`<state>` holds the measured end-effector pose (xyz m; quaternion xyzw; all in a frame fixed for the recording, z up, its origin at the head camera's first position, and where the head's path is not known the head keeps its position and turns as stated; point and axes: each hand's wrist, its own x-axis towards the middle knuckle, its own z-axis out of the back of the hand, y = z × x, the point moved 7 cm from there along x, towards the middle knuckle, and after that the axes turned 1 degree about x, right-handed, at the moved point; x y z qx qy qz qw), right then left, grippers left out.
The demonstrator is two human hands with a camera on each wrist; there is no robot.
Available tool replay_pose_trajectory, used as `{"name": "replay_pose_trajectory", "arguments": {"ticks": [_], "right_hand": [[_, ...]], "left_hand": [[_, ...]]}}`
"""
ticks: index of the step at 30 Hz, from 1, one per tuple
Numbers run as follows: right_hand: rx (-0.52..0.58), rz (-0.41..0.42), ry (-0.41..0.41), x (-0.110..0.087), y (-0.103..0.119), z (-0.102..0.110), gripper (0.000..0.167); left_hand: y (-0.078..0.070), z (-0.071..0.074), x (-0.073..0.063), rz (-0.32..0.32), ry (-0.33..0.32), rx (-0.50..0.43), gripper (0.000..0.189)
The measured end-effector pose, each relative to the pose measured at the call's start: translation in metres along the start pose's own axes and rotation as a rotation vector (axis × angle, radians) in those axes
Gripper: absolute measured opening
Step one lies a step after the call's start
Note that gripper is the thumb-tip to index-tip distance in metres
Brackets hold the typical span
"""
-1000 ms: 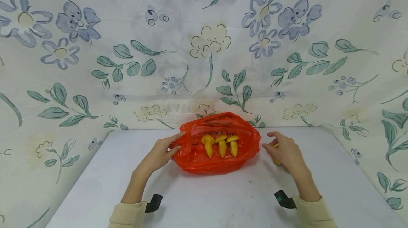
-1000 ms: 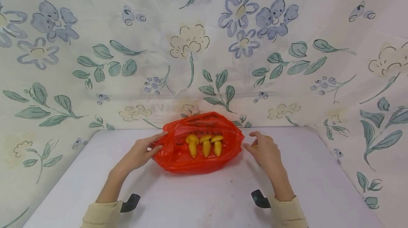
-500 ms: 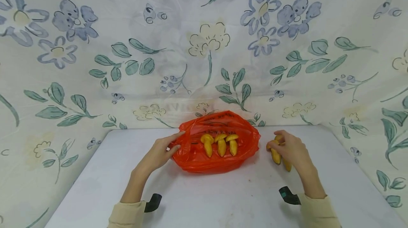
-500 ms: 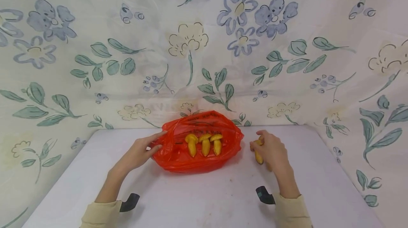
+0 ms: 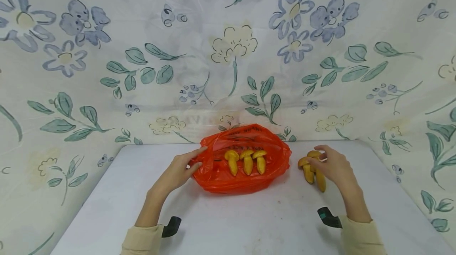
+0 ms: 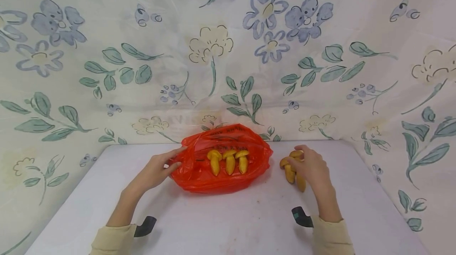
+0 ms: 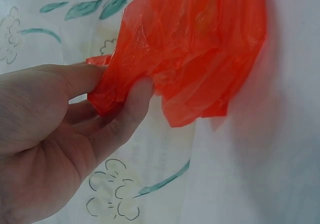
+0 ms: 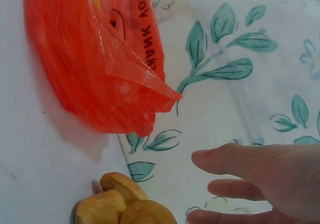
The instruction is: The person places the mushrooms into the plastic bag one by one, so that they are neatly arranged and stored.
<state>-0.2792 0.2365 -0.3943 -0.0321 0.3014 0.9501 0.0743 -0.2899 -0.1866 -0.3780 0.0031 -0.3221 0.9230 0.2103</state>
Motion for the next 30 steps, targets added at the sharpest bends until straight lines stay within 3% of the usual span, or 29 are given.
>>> {"name": "replay_pose_trajectory", "arguments": {"ticks": [17, 24, 30], "right_hand": [[-0.066, -0.024, 0.03, 0.001, -0.012, 0.0, 0.07], [-0.115, -0.094, 0.109, 0.002, -0.021, -0.006, 0.075], [-0.134, -0.104, 0.16, 0.002, -0.024, -0.012, 0.075]], "left_hand": [[0.001, 0.001, 0.0, -0.005, -0.004, -0.014, 0.053], [0.001, 0.0, -0.001, 0.001, -0.002, -0.019, 0.053], [0.001, 0.001, -0.001, 0.006, 0.0, -0.022, 0.053]]}}
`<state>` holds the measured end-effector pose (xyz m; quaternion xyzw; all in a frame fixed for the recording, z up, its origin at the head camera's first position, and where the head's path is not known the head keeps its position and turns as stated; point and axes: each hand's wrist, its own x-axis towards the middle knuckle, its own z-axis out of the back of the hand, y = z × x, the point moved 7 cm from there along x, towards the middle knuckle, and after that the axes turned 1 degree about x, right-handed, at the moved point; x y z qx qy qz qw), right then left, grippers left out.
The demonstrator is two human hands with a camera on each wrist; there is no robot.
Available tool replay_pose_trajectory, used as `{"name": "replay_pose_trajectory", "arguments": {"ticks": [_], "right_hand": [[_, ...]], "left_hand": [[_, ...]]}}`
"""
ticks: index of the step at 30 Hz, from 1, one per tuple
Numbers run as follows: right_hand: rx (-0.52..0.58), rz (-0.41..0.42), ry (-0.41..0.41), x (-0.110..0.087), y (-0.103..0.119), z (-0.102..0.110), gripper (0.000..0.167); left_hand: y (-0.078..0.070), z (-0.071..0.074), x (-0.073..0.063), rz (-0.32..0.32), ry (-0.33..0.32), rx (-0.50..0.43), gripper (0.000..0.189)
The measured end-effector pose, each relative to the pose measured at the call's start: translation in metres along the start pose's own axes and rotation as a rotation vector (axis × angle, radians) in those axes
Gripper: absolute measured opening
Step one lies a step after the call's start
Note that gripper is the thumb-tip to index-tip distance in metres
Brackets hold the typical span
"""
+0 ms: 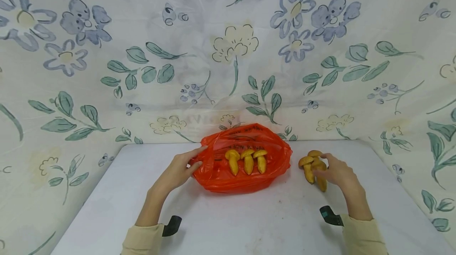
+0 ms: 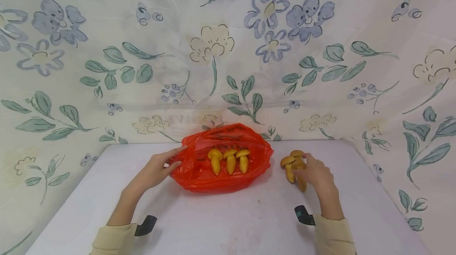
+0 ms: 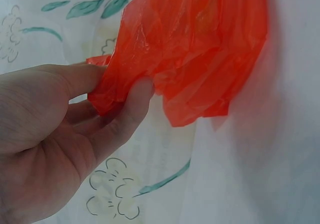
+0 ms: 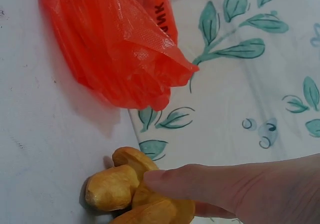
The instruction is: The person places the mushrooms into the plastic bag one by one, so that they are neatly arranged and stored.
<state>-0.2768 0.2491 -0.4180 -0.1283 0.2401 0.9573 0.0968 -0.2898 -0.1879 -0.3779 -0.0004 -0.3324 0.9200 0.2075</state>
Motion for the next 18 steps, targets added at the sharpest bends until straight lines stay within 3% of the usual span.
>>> {"name": "replay_pose_trajectory", "arguments": {"ticks": [18], "right_hand": [[0.044, 0.003, 0.067, -0.0009, -0.004, -0.0064, 0.072]], "left_hand": [[0.0008, -0.0006, 0.0, -0.016, -0.009, 0.004, 0.053]]}}
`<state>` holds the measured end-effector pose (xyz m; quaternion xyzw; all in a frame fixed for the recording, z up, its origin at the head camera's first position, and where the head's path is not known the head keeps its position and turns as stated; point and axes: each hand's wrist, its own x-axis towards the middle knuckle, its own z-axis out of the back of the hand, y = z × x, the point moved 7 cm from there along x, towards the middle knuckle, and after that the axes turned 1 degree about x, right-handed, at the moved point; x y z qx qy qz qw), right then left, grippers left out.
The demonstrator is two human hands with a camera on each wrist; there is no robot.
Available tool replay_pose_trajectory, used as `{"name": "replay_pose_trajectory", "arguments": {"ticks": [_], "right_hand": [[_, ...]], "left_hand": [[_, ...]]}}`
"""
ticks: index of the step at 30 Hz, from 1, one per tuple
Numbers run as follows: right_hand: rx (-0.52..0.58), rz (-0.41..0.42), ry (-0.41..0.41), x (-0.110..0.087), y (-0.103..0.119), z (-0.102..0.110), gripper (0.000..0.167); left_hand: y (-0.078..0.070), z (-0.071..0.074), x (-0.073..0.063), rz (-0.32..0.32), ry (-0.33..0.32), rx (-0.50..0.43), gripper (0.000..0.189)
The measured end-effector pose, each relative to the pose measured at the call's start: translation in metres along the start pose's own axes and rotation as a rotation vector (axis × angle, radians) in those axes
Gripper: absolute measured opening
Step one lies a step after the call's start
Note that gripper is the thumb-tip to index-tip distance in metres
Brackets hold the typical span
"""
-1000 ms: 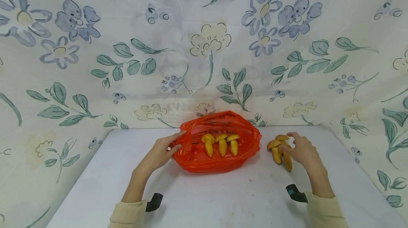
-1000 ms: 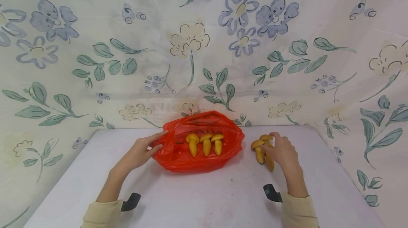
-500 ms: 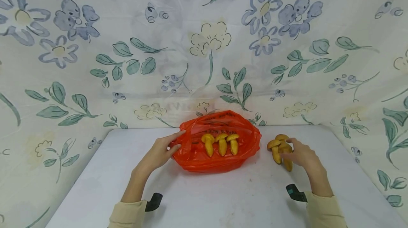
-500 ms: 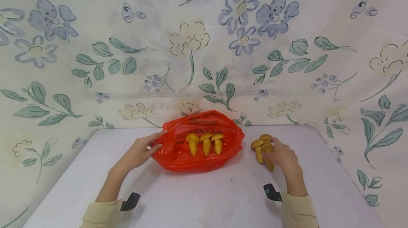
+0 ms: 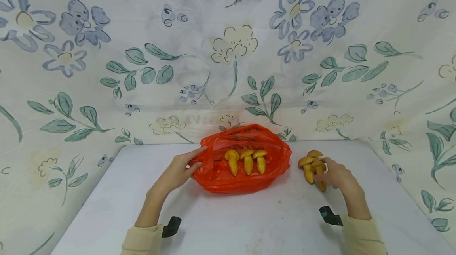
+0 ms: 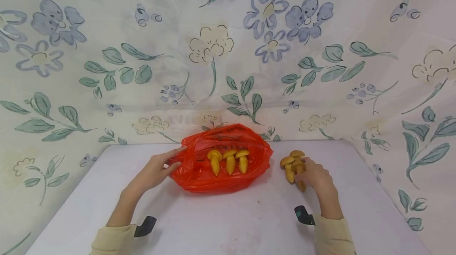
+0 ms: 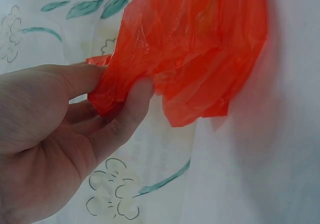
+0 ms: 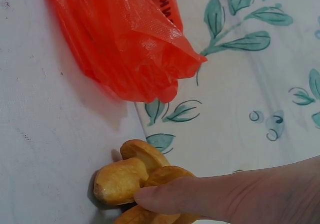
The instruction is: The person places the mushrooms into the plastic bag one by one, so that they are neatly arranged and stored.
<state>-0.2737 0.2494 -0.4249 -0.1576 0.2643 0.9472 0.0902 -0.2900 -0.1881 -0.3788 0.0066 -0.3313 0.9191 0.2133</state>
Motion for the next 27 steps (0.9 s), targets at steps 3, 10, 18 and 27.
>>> {"name": "replay_pose_trajectory", "arguments": {"ticks": [3, 10, 18, 27], "right_hand": [[-0.012, 0.002, 0.006, -0.0002, 0.0002, -0.001, 0.074], [-0.006, 0.01, 0.01, -0.0004, 0.001, -0.0013, 0.073], [0.009, 0.005, 0.01, -0.0004, 0.0002, -0.0006, 0.072], [0.001, 0.001, 0.017, -0.0005, 0.0006, -0.0002, 0.071]], "left_hand": [[0.0, -0.0001, 0.0, 0.002, 0.0, -0.004, 0.053], [0.0, 0.0, 0.0002, -0.003, 0.0, 0.0, 0.053], [0.0013, -0.0016, -0.0001, 0.003, 0.001, 0.002, 0.053], [-0.0009, 0.0002, -0.0006, -0.003, 0.002, 0.008, 0.053]]}}
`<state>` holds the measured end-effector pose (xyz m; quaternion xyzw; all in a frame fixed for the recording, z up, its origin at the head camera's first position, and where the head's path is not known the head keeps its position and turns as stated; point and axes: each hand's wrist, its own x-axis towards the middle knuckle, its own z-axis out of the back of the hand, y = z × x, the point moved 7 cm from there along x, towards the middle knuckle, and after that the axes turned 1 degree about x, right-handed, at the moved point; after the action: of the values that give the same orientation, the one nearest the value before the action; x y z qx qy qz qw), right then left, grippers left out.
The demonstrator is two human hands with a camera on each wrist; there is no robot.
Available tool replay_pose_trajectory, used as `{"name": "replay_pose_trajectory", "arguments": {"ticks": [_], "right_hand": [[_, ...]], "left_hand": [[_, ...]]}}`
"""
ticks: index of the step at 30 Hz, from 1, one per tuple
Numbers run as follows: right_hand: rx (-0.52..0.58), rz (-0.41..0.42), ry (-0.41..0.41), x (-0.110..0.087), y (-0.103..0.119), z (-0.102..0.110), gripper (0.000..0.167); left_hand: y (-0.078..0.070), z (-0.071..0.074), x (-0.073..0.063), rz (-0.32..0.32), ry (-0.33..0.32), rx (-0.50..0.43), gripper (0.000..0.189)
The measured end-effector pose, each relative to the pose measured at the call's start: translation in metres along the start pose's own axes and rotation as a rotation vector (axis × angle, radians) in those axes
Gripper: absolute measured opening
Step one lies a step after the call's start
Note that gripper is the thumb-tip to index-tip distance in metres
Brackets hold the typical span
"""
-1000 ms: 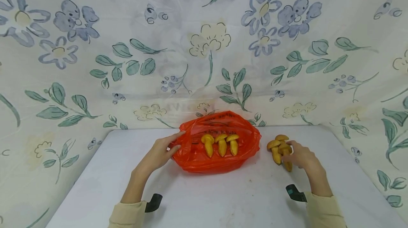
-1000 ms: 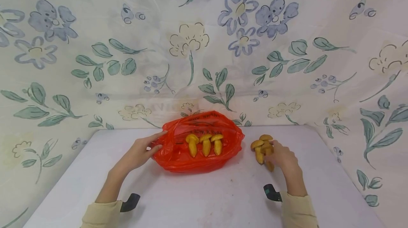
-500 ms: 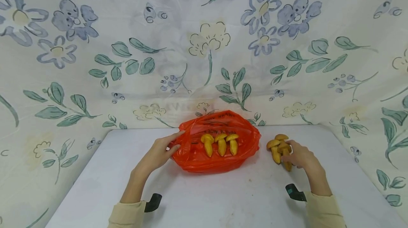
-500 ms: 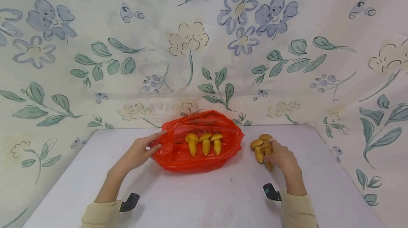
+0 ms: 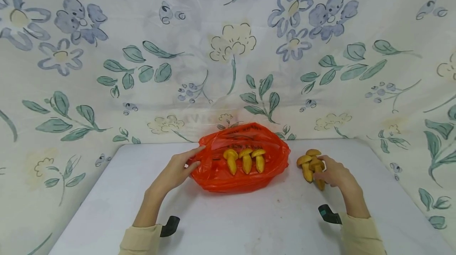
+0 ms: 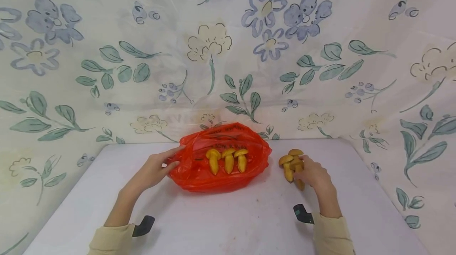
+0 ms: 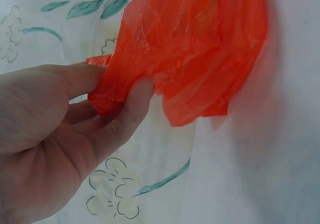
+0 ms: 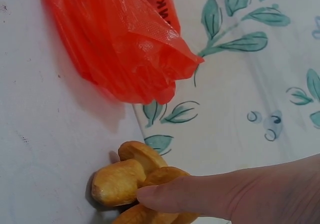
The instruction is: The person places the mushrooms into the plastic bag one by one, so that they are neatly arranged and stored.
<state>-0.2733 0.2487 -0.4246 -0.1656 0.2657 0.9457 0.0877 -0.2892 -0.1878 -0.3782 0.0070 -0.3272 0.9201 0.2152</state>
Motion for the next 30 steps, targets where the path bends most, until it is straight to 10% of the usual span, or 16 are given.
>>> {"name": "replay_pose_trajectory", "arguments": {"ticks": [30], "right_hand": [[0.024, 0.027, 0.002, 0.0041, -0.0017, -0.0002, 0.072]], "left_hand": [[0.0004, 0.0008, -0.0002, -0.003, 0.001, 0.001, 0.053]]}}
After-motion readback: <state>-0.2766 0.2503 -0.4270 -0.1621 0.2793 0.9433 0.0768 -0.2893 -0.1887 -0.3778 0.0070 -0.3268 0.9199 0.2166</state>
